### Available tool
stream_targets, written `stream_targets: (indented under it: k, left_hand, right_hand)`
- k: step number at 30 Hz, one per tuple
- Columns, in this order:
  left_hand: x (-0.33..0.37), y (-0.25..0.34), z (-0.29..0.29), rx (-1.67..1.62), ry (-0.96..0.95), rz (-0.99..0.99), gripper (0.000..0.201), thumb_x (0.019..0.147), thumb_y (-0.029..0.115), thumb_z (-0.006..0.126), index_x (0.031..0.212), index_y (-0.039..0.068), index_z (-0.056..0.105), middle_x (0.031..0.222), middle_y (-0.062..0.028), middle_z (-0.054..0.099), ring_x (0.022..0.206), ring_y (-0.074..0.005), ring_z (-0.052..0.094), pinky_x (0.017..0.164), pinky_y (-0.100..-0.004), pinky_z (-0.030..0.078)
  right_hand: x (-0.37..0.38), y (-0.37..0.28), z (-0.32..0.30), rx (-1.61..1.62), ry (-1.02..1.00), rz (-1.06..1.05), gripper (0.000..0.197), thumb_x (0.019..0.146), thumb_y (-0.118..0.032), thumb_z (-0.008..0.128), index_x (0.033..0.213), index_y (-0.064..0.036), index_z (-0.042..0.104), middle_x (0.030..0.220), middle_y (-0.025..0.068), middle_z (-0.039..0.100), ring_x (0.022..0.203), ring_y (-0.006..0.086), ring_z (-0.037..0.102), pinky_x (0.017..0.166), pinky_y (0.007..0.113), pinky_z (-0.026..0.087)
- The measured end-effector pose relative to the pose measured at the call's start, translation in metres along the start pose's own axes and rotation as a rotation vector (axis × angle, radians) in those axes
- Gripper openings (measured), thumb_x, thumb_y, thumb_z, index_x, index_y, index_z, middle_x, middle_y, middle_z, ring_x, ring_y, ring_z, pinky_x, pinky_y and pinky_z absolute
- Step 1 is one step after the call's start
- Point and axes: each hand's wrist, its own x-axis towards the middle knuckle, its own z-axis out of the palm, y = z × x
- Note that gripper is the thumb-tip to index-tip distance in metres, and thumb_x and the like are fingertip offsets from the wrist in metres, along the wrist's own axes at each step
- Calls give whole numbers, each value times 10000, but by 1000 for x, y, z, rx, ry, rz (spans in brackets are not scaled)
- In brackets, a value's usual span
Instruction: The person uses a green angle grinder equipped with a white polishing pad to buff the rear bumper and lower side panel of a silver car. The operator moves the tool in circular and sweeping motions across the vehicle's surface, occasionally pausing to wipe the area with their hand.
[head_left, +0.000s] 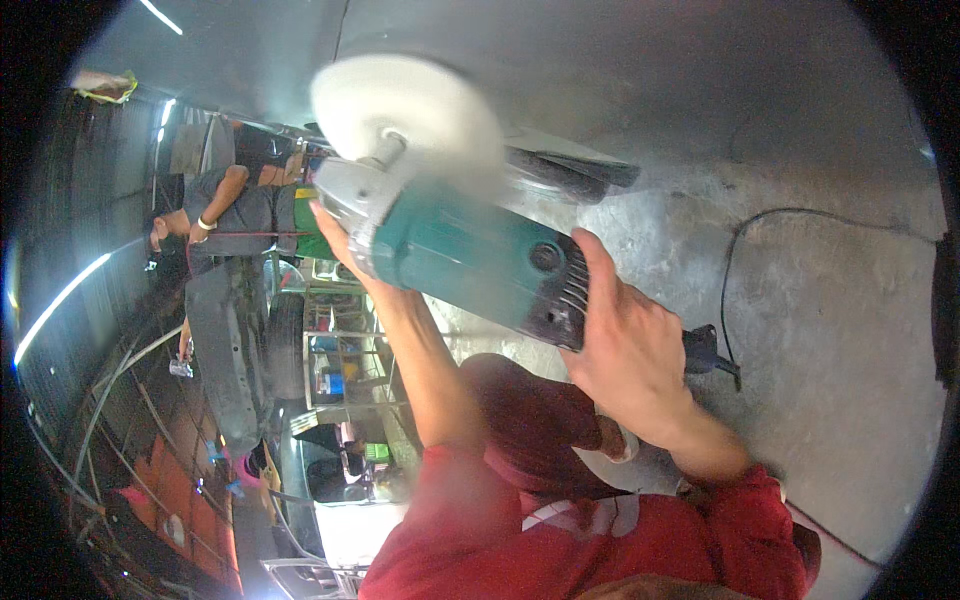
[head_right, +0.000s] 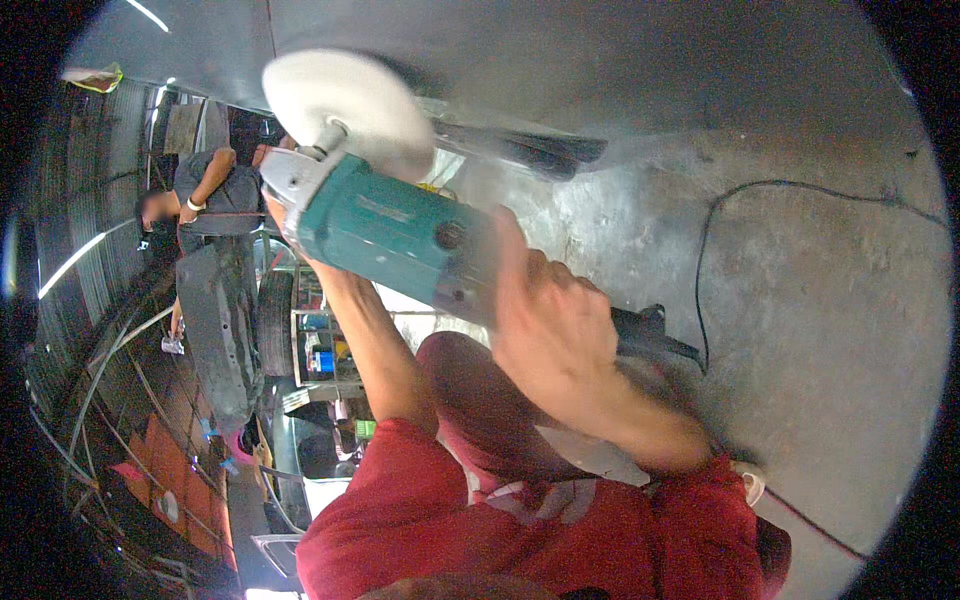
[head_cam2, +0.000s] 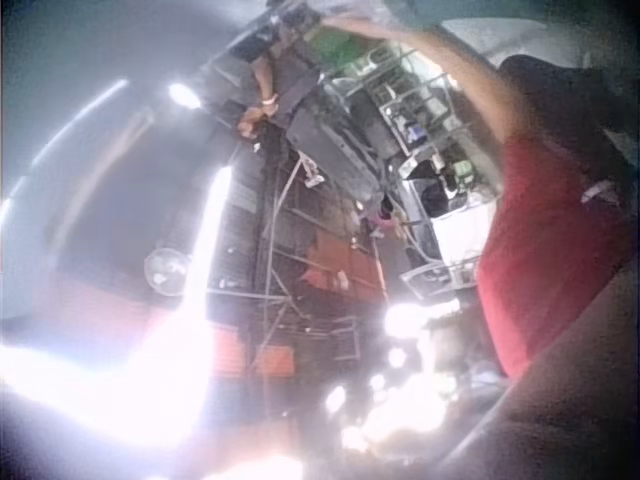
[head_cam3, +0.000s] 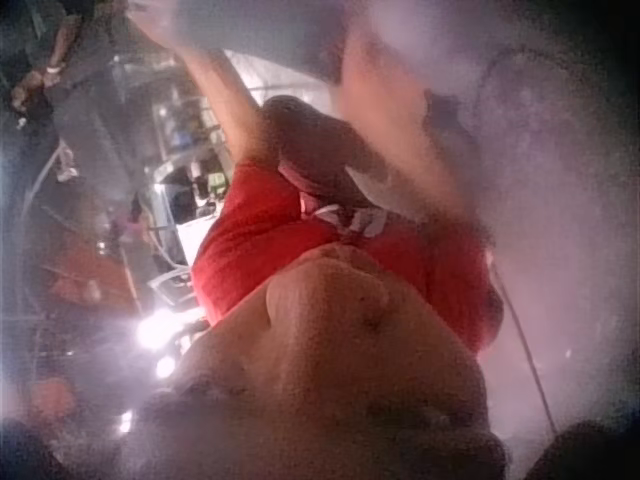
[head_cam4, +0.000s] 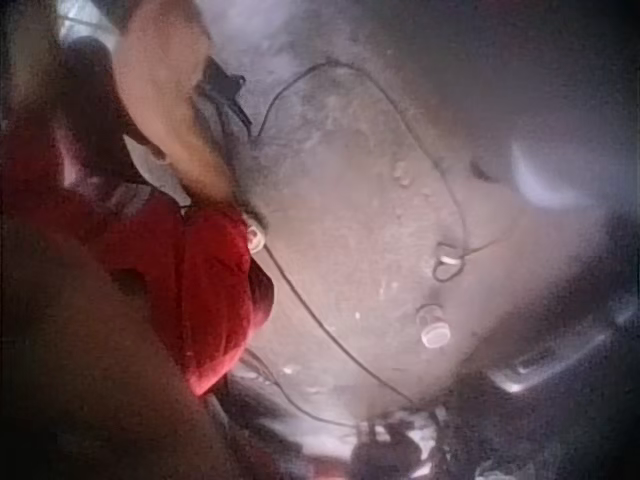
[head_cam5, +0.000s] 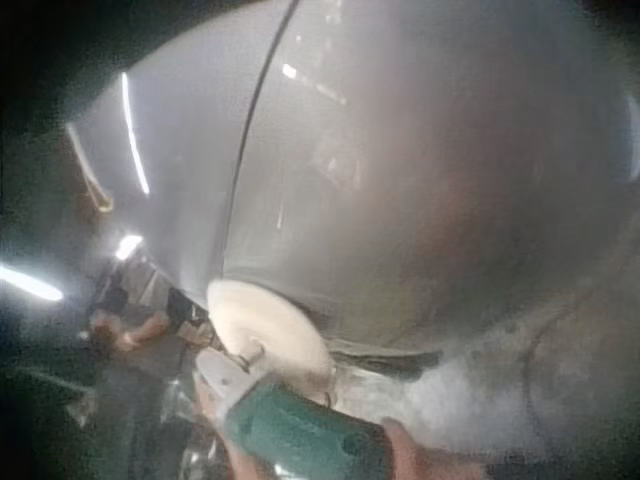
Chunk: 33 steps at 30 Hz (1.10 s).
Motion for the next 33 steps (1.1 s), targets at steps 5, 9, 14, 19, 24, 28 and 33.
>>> stream_targets:
  k: [5, 9, 14, 19, 24, 28, 33]
  left_hand:
    - [29, -13, -52, 108, -248, 15, 641, 968, 544, 291, 1353, 43, 400, 1272, -184, 521, 1121, -319, 552, 931, -439, 494]
    - [-4, -43, -53, -119, -1, -141, 619, 972, 538, 295, 1349, 60, 412, 1286, -167, 511, 1157, -305, 528, 958, -454, 467]
    - [-10, -38, -47, -129, 35, -86, 590, 973, 507, 305, 1353, 70, 415, 1275, -194, 523, 1134, -327, 549, 930, -485, 487]
    - [8, -3, -18, -149, -74, 3, 460, 966, 411, 360, 1021, 16, 588, 898, -145, 662, 736, -264, 660, 662, -371, 580]
    - [11, -25, -47, -215, 55, -68, 485, 967, 459, 346, 1070, 34, 556, 976, -135, 636, 845, -253, 634, 741, -384, 558]
    - [-7, -79, -83, -176, 49, -158, 656, 956, 581, 319, 1352, 63, 391, 1262, -154, 504, 1132, -286, 523, 948, -422, 469]
    - [-8, -100, -100, -193, 30, -192, 685, 960, 583, 303, 1393, 55, 352, 1333, -154, 451, 1199, -291, 481, 1018, -430, 425]
  right_hand:
    - [12, -10, 3, -28, 26, -31, 938, 618, -70, 756, 1407, -75, 249, 827, 216, 632, 754, 398, 645, 687, 465, 507]
    - [-7, 14, 13, -59, 9, 19, 932, 617, -69, 753, 1403, -71, 251, 812, 214, 630, 740, 400, 643, 662, 468, 506]
    - [-13, 15, 21, -22, -15, 48, 929, 625, -86, 755, 1402, -74, 246, 805, 217, 625, 738, 403, 642, 643, 472, 501]
    - [0, -11, 12, 13, 44, -30, 934, 627, -94, 762, 1402, -75, 241, 806, 217, 621, 736, 407, 640, 640, 465, 499]
    - [3, -4, 28, -45, 61, -39, 944, 622, -89, 774, 1405, -81, 247, 817, 212, 623, 739, 401, 641, 644, 463, 501]
    - [-3, 20, 45, -164, 28, 9, 924, 610, -50, 728, 1407, -53, 260, 850, 184, 614, 732, 362, 638, 639, 445, 522]
    - [3, 27, 58, -205, 33, -24, 909, 612, -31, 710, 1407, -41, 269, 885, 151, 602, 733, 320, 639, 624, 411, 540]
